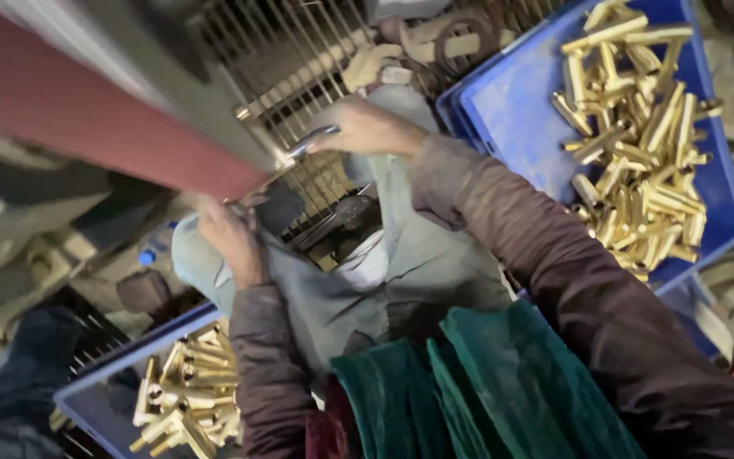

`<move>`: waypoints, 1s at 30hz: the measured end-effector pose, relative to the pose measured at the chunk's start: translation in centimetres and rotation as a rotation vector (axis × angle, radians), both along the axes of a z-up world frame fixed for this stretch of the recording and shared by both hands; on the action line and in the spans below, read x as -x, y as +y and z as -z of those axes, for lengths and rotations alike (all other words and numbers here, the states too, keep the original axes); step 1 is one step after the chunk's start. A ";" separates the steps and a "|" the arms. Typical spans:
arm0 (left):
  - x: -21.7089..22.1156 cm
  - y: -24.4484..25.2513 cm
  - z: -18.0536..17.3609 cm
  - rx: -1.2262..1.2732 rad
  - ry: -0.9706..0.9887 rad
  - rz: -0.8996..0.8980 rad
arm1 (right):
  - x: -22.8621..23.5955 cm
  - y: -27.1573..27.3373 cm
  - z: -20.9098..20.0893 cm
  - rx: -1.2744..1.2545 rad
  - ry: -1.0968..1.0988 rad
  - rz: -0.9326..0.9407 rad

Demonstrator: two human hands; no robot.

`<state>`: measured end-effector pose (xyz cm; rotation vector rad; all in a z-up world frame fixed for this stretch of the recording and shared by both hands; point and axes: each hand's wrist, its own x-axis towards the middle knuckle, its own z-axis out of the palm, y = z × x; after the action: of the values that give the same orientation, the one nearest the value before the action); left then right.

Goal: The person sits cross-legged on a metal grate floor and uses a belt sander to polish brass-colored metal parts. They pick up parts from a blue bin, press them against the moving belt, rotate them to smooth different surfaces, and place the finished parts into a second bin.

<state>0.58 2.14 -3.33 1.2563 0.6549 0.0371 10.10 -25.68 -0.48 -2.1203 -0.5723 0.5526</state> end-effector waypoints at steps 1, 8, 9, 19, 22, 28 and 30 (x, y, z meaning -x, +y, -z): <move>0.0 0.1 0.3 0.040 -0.027 -0.004 | 0.0 0.0 0.0 0.036 0.004 0.003; 0.2 0.9 2.3 0.124 -0.102 -0.001 | -0.5 0.4 0.4 0.038 0.125 -0.015; 0.2 1.0 2.5 0.109 -0.098 0.010 | -0.6 0.7 0.5 0.024 0.120 -0.018; -0.9 1.1 -2.1 0.110 0.013 0.102 | -1.4 1.0 -4.5 0.069 0.674 0.088; 0.8 0.8 -5.3 -0.011 0.172 0.066 | 2.5 0.4 -5.2 -0.164 0.281 -0.054; 5.3 0.4 -9.5 -0.398 -0.068 0.182 | 14.5 0.5 -9.2 -0.134 -0.368 0.215; 5.7 -0.2 -11.0 -0.518 -0.149 0.182 | 15.8 0.8 -9.0 -0.217 -0.430 0.298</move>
<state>-5.08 1.97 7.66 1.7890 0.4094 0.1558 -5.67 -24.90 8.53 -2.0688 -0.5094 -0.1332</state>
